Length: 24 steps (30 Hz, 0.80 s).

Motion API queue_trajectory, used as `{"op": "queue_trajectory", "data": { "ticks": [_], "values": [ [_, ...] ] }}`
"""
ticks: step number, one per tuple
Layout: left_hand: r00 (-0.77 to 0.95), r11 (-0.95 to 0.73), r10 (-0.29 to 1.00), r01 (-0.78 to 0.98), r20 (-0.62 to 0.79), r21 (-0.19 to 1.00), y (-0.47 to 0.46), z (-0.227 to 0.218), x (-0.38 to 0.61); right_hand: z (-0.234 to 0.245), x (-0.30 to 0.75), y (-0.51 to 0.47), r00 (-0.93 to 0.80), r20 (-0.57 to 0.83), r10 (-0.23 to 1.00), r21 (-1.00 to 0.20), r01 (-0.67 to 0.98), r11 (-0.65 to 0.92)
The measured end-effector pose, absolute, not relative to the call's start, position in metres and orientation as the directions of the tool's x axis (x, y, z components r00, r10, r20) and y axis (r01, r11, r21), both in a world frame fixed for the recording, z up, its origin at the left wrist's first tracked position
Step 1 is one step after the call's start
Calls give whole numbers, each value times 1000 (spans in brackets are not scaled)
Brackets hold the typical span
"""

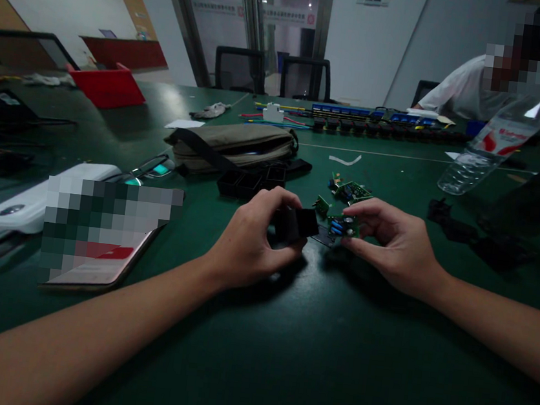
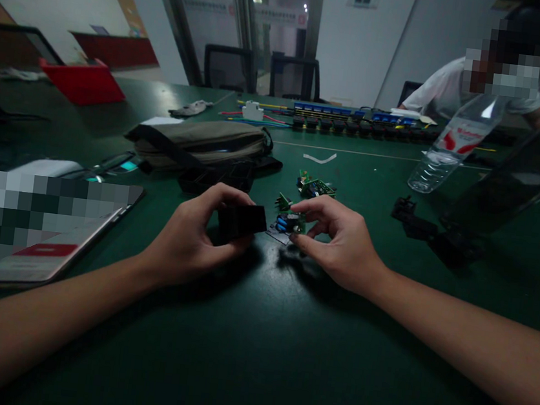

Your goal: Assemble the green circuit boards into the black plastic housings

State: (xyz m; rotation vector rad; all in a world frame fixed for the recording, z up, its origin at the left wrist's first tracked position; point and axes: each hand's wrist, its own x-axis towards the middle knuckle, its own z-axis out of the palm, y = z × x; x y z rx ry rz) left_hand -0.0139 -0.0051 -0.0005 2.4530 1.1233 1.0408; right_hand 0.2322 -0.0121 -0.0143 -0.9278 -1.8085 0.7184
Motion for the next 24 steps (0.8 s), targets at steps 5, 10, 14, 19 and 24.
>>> {"op": "queue_trajectory", "data": {
  "ticks": [5,10,14,19,24],
  "values": [
    [457,-693,716,559,527,456,-4,0,-12,-16,234,-11,-252,530,810,-742,325,586],
    [445,-689,717,570,536,448,-4,-1,-12,-14,234,-12,-268,517,813,-739,340,582],
    [442,-677,730,573,521,463,-4,-2,-13,-14,234,-13,-269,475,838,-756,363,545],
    [446,-677,731,569,516,467,-4,0,-12,-14,234,-12,-254,457,853,-776,354,521],
    [443,-672,736,566,511,477,-4,0,-11,-14,233,-12,-238,457,857,-793,329,513]
  ]
}}
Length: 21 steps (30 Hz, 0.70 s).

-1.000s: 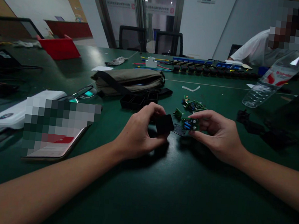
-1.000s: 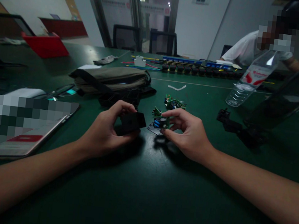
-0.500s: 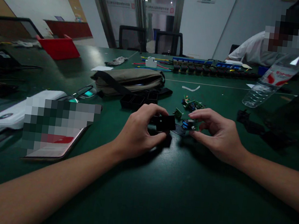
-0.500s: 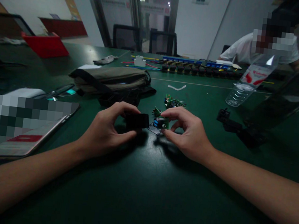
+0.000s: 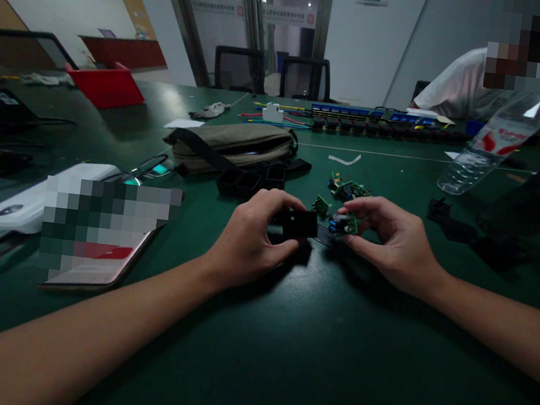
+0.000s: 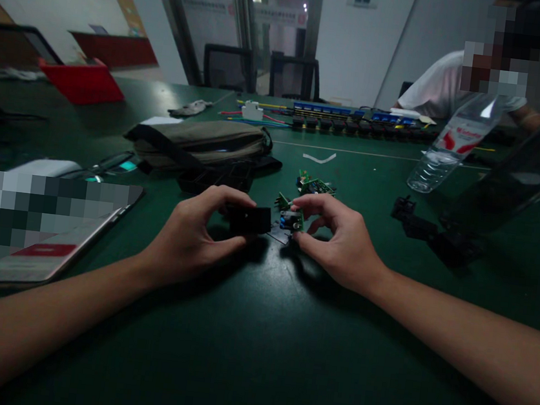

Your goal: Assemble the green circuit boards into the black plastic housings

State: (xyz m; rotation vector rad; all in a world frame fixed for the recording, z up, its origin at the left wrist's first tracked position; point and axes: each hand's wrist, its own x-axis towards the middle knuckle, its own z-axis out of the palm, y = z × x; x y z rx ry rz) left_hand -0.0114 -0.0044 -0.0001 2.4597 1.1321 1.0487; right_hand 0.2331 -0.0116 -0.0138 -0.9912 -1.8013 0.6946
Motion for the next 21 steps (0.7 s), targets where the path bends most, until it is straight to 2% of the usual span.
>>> {"op": "queue_trajectory", "data": {
  "ticks": [9,21],
  "values": [
    [442,-666,743,562,503,491,-4,0,-12,-15,234,-11,-225,465,856,-757,402,516],
    [421,-637,769,568,481,521,-6,-1,-11,-16,232,-11,-217,428,877,-832,284,476]
  ]
}}
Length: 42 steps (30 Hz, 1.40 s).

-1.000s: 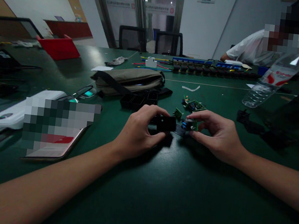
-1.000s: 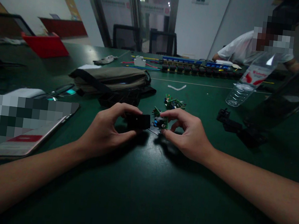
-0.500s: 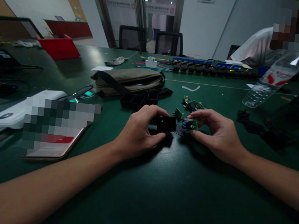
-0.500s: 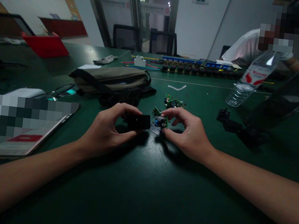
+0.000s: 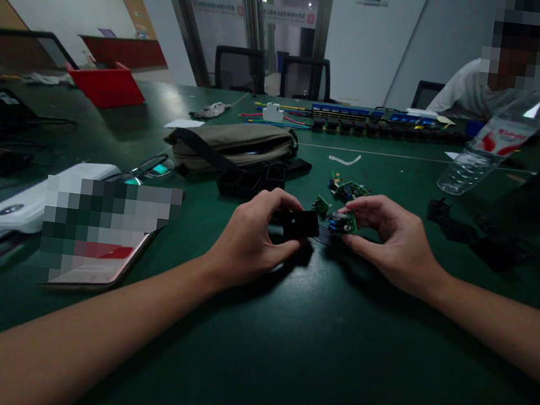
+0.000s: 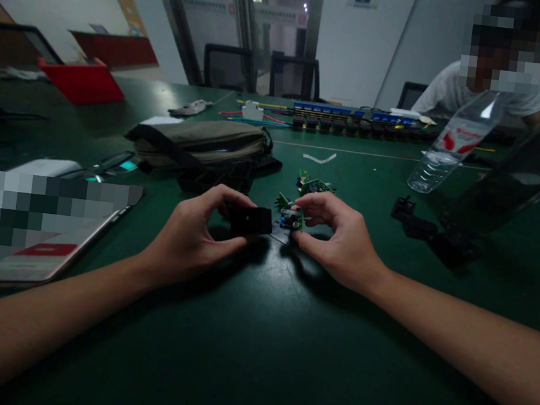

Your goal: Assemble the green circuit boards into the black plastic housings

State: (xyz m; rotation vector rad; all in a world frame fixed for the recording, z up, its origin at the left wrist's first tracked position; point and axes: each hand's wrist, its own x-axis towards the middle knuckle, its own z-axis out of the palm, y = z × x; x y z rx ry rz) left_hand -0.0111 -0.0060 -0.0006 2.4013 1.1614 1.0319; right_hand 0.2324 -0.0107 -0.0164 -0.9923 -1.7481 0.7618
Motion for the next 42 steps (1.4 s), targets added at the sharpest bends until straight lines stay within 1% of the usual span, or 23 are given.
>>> {"op": "queue_trajectory", "data": {
  "ticks": [11,16,22,42],
  "values": [
    [414,-634,772,559,483,534,-5,0,-11,-18,232,-9,-215,437,873,-852,212,478],
    [420,-633,774,552,475,543,-5,0,-10,-17,232,-10,-246,430,869,-842,238,484],
    [420,-637,769,562,482,527,-5,0,-11,-17,232,-10,-235,428,873,-843,244,479],
    [433,-643,765,556,477,526,-4,-2,-12,-15,231,-11,-243,425,872,-837,262,481]
  ]
}}
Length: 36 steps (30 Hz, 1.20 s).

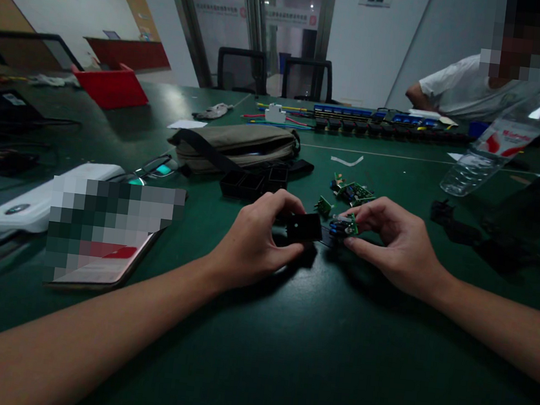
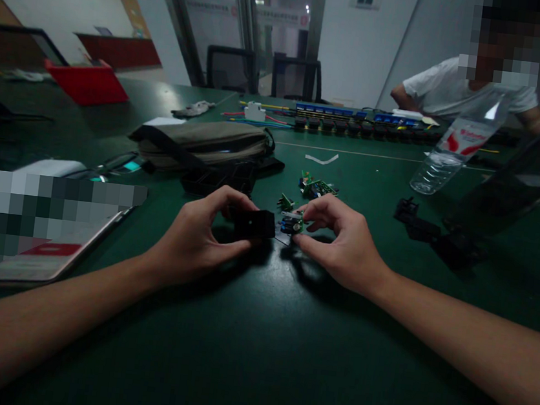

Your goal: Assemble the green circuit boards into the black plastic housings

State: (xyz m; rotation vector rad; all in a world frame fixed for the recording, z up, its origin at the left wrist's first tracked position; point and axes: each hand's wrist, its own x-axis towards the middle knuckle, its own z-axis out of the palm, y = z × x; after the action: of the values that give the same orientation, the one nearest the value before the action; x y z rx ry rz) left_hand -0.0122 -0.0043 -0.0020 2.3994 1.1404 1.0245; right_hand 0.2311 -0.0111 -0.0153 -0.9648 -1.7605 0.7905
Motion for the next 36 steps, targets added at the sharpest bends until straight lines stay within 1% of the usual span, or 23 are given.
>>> {"op": "queue_trajectory", "data": {
  "ticks": [13,36],
  "values": [
    [451,-660,751,532,481,531,-2,-4,-12,-17,233,-10,-239,436,868,-826,275,491],
    [454,-654,756,548,471,522,-4,-1,-12,-17,234,-9,-237,452,860,-814,285,506]
  ]
}}
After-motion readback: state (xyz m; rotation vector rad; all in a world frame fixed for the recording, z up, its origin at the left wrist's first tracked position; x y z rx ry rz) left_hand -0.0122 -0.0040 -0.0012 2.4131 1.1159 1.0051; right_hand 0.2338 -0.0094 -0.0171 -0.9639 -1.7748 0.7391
